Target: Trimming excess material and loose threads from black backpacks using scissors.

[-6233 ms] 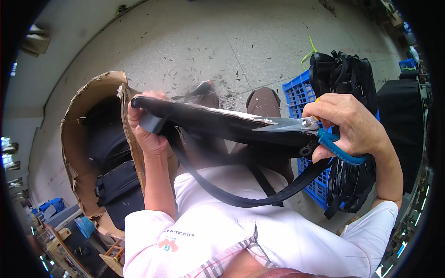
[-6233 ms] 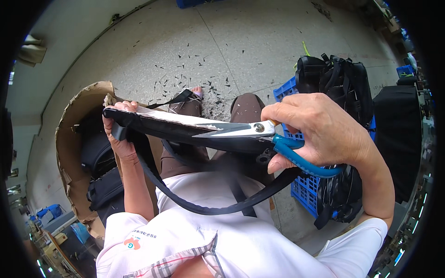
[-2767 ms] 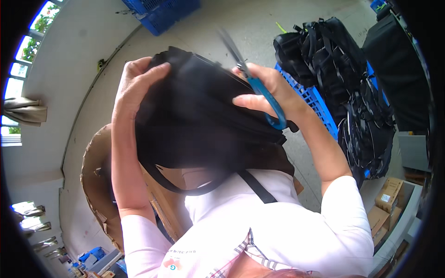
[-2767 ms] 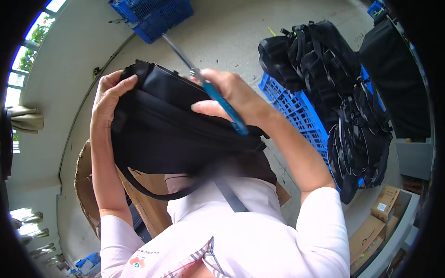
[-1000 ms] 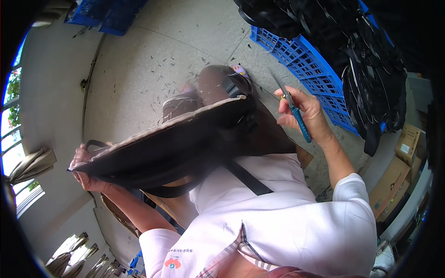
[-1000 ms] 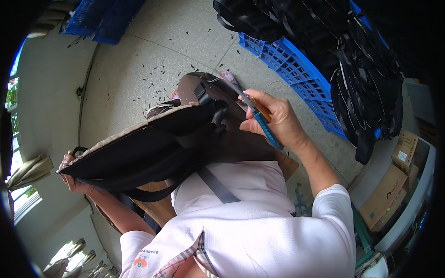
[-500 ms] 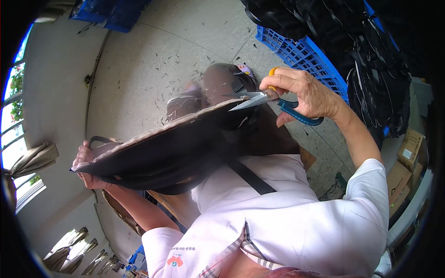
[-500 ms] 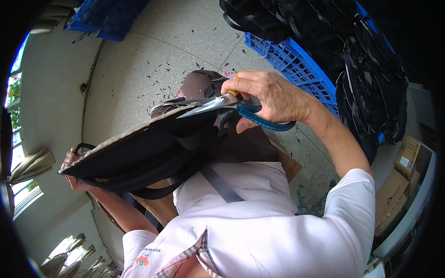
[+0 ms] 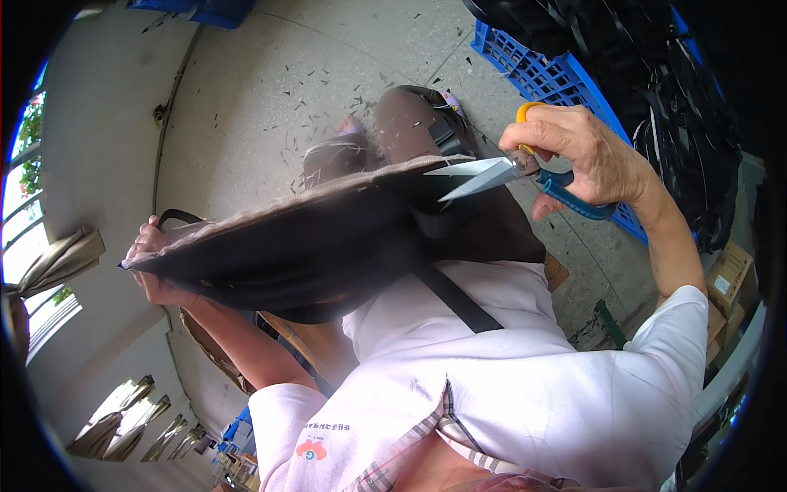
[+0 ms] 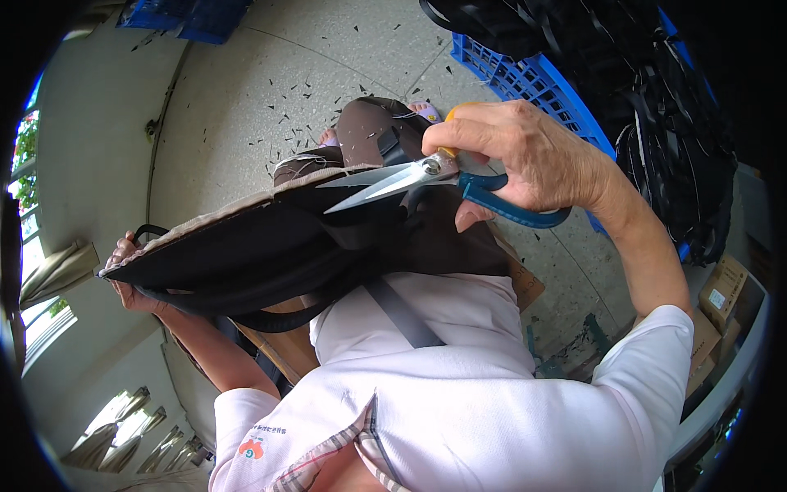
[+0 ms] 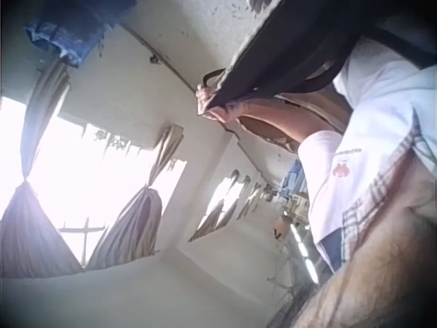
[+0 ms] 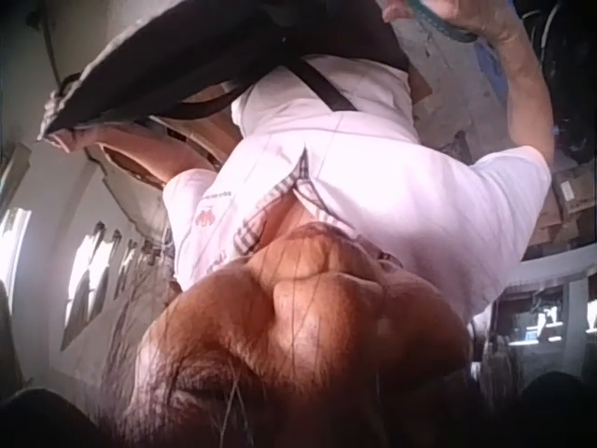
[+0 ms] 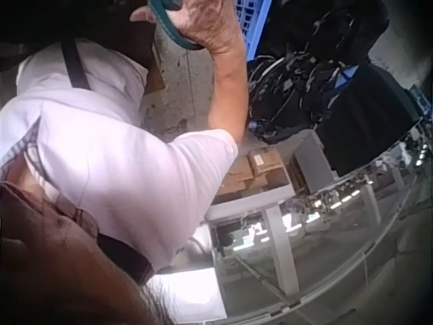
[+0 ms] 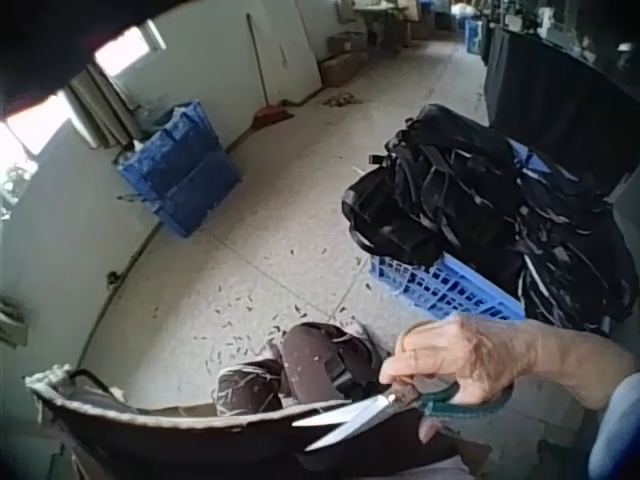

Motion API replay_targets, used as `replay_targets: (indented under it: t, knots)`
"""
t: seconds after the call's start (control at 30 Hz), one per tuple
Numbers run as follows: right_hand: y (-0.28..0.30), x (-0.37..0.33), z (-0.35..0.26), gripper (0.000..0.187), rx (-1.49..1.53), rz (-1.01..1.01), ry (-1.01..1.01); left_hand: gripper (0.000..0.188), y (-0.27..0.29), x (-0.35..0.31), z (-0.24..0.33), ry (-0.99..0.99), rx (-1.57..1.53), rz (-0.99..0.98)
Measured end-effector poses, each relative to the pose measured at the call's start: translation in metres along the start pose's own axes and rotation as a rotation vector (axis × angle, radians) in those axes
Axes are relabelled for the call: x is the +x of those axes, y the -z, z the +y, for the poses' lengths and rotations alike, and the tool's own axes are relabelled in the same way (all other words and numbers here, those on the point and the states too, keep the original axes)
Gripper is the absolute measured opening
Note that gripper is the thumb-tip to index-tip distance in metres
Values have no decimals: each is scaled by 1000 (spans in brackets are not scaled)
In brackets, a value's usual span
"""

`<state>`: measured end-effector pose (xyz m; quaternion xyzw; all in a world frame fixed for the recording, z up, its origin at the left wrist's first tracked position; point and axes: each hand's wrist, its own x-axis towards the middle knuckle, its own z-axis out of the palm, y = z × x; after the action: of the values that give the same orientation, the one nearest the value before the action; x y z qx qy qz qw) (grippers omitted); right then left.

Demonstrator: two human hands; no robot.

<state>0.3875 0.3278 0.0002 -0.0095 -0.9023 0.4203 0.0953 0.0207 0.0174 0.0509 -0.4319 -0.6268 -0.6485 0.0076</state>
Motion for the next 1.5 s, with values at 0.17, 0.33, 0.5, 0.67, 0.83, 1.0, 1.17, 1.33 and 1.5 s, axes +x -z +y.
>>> replay_targets:
  t: [0.17,0.33,0.5,0.67,0.83,1.0,1.17,1.33,1.5]
  knots:
    - [2,9,0,65,-85,-22,84,21,-9,0,-1,-37,-116,42]
    - [13,4,7,72,-32,-39,-33,19,-6,-6,1,-58,-125,64]
    - [7,14,6,70,-36,-115,4,19,0,-6,-1,-97,-67,-8]
    - [9,25,1,61,48,-172,-16,21,0,-6,-1,-21,-65,22]
    - [7,20,1,54,-15,-163,-24,25,8,-10,-5,17,-132,36]
    - [5,24,-9,51,-60,-114,-17,28,8,-11,-4,42,-121,54]
    - [4,40,-19,50,-174,16,186,28,-11,-12,1,68,-119,151]
    - [2,37,-22,51,-201,-71,89,24,-4,-17,0,99,-103,156]
    - [-1,42,-25,53,-215,-33,107,22,-7,-18,2,104,-107,177]
